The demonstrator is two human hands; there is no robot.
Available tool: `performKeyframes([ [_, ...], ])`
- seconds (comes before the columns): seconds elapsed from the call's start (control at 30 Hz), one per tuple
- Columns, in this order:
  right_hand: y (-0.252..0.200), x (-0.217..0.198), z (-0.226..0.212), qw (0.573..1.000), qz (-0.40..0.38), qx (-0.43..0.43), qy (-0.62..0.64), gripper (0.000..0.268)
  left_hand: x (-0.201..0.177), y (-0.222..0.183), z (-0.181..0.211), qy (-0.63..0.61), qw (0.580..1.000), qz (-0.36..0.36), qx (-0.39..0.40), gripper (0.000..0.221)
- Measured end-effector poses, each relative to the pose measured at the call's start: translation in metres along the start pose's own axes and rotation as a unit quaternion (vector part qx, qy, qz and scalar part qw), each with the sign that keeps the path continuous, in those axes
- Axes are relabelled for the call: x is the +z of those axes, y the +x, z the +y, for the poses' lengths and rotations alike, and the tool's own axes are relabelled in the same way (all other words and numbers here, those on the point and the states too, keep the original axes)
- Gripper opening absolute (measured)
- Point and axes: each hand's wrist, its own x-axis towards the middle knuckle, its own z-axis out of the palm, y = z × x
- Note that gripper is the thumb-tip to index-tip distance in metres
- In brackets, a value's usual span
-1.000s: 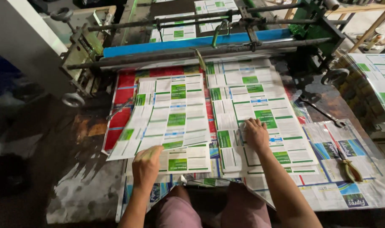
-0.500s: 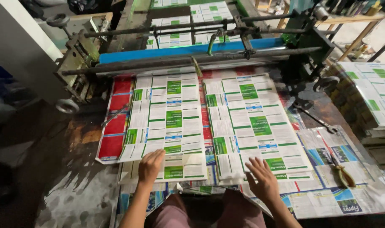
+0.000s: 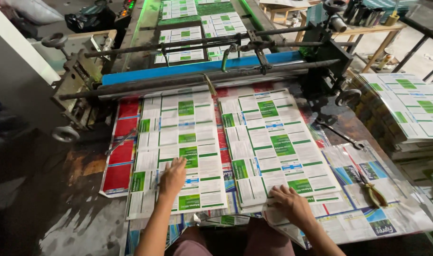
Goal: Monitoring and aligning printed paper sheets as they pass through an industrial printing machine.
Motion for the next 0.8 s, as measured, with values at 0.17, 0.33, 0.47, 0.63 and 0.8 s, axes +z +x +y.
performKeyframes([
  [0.17,0.004,0.01,0.015,0.998,-0.011,0.03,-0.047,0.048,-0.018,-0.071,0.027,-0.072,0.997,-0.012,-0.012,0.044],
  [0.33,0.017,0.005,0.031,0.999,-0.016,0.033,-0.035,0.047,-0.031,-0.126,0.025,-0.109,0.99,-0.092,0.001,0.062],
  [0.47,0.016,-0.003,0.026,0.996,0.032,-0.085,-0.013,0.029,-0.022,-0.144,0.016,-0.061,0.993,-0.104,0.013,0.06],
  [0.63,0.012,0.007,0.029,0.965,0.119,-0.223,-0.068,0.083,0.004,-0.15,0.005,-0.052,0.996,0.035,0.066,0.039],
  [0.8,0.02,-0.006,0.033,0.976,0.145,-0.165,-0.013,0.045,0.005,-0.15,0.0,-0.039,0.996,0.04,0.073,0.044],
])
